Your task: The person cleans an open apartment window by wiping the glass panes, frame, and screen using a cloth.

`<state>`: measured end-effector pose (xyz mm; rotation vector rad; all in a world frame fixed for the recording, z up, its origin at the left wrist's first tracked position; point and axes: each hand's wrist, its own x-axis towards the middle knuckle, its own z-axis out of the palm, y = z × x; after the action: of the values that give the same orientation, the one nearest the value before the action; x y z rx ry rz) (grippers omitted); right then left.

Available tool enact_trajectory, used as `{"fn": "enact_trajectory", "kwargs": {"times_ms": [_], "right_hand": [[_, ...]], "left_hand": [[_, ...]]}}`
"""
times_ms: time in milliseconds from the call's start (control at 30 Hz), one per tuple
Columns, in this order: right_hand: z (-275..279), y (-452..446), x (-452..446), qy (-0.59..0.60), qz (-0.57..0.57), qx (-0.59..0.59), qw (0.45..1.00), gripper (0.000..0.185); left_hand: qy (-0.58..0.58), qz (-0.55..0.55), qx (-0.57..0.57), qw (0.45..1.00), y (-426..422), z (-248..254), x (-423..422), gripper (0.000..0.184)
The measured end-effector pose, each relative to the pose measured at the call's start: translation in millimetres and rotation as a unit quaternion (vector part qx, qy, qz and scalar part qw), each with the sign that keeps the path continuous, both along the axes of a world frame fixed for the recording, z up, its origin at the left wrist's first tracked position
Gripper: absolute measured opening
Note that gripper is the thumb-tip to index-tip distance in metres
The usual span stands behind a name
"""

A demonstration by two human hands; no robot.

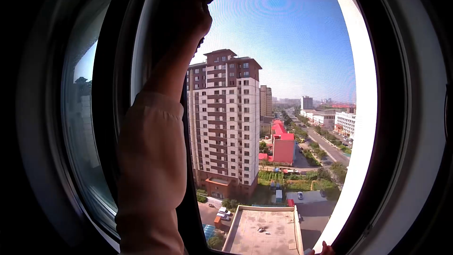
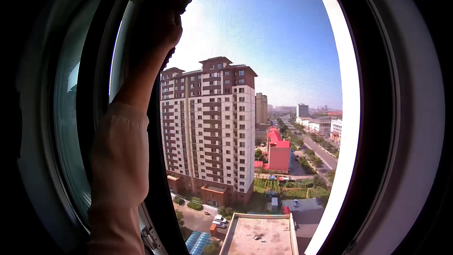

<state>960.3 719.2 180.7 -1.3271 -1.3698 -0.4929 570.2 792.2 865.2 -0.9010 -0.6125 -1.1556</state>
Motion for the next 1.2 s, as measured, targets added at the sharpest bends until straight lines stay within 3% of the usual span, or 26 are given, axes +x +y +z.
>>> {"fn": "enact_trajectory", "kwargs": {"times_ms": [67, 133, 233, 300, 367, 400, 467, 533, 633, 667, 700, 733, 800, 833, 867, 900, 1000, 1100, 1200], "right_hand": [[-1, 3, -1, -0.005, -0.003, -0.001, 1.0, 0.046], [-2, 1, 0, 0.014, -0.007, -0.077, 0.997, 0.048], [23, 5, -9, 0.008, -0.012, -0.02, 1.0, 0.054], [78, -1, -25, 0.003, 0.02, 0.037, 0.999, 0.062], [131, 3, -35, -0.018, -0.02, 0.043, 0.999, 0.064], [161, 4, -36, -0.037, -0.055, 0.094, 0.993, 0.055], [186, 17, -28, -0.042, -0.003, 0.046, 0.998, 0.07], [211, 30, -14, -0.06, -0.089, 0.095, 0.99, 0.068], [246, 39, -8, -0.015, -0.06, 0.053, 0.997, 0.072], [253, 41, -6, -0.016, -0.063, 0.052, 0.997, 0.072], [258, 43, -3, -0.014, -0.082, 0.038, 0.996, 0.071], [260, 44, 0, -0.01, -0.102, 0.024, 0.994, 0.069], [260, 47, 2, -0.024, -0.126, 0.026, 0.991, 0.067], [259, 45, 7, -0.043, -0.115, 0.035, 0.992, 0.066], [262, 41, -9, -0.059, -0.106, 0.042, 0.992, 0.066], [263, 37, -3, -0.071, -0.121, 0.057, 0.988, 0.066], [263, 36, 2, -0.085, -0.103, 0.086, 0.987, 0.064], [255, 46, 7, -0.103, -0.111, 0.113, 0.982, 0.064], [259, 42, 8, -0.112, -0.105, 0.117, 0.981, 0.064]], "left_hand": [[0.151, 0.003, 0.041, 0.988, -19, -20, 6, 0.026], [-0.008, 0.069, -0.046, 0.996, -19, 2, 7, 0.028], [-0.035, -0.103, -0.19, 0.976, -12, 40, 9, 0.032], [-0.061, -0.087, -0.219, 0.97, 3, 54, 17, 0.032], [-0.047, 0.034, -0.129, 0.99, 17, 57, 45, 0.034], [-0.043, 0.073, -0.098, 0.992, 25, 60, 60, 0.035], [0.023, 0.008, -0.132, 0.991, 40, 60, 115, 0.035], [0.09, -0.033, -0.178, 0.979, 33, 32, 194, 0.034], [0.153, -0.014, -0.077, 0.985, 45, -8, 276, 0.035], [0.18, -0.019, -0.075, 0.981, 40, -13, 291, 0.032], [0.187, -0.017, -0.174, 0.967, 39, -5, 296, 0.034], [0.237, -0.057, -0.187, 0.952, 17, -7, 286, 0.036], [0.17, 0.039, -0.086, 0.981, 29, 12, 266, 0.036], [0.192, -0.148, 0.037, 0.97, 21, 16, 237, 0.032], [0.135, -0.271, -0.293, 0.907, 6, 31, 189, 0.028], [0.117, -0.275, -0.281, 0.912, 4, 42, 171, 0.028], [0.087, -0.221, -0.152, 0.959, 16, 95, 105, 0.032], [0.015, -0.087, -0.098, 0.991, 45, 110, 126, 0.033], [0.016, -0.064, -0.197, 0.978, 28, 58, 238, 0.031]]}}
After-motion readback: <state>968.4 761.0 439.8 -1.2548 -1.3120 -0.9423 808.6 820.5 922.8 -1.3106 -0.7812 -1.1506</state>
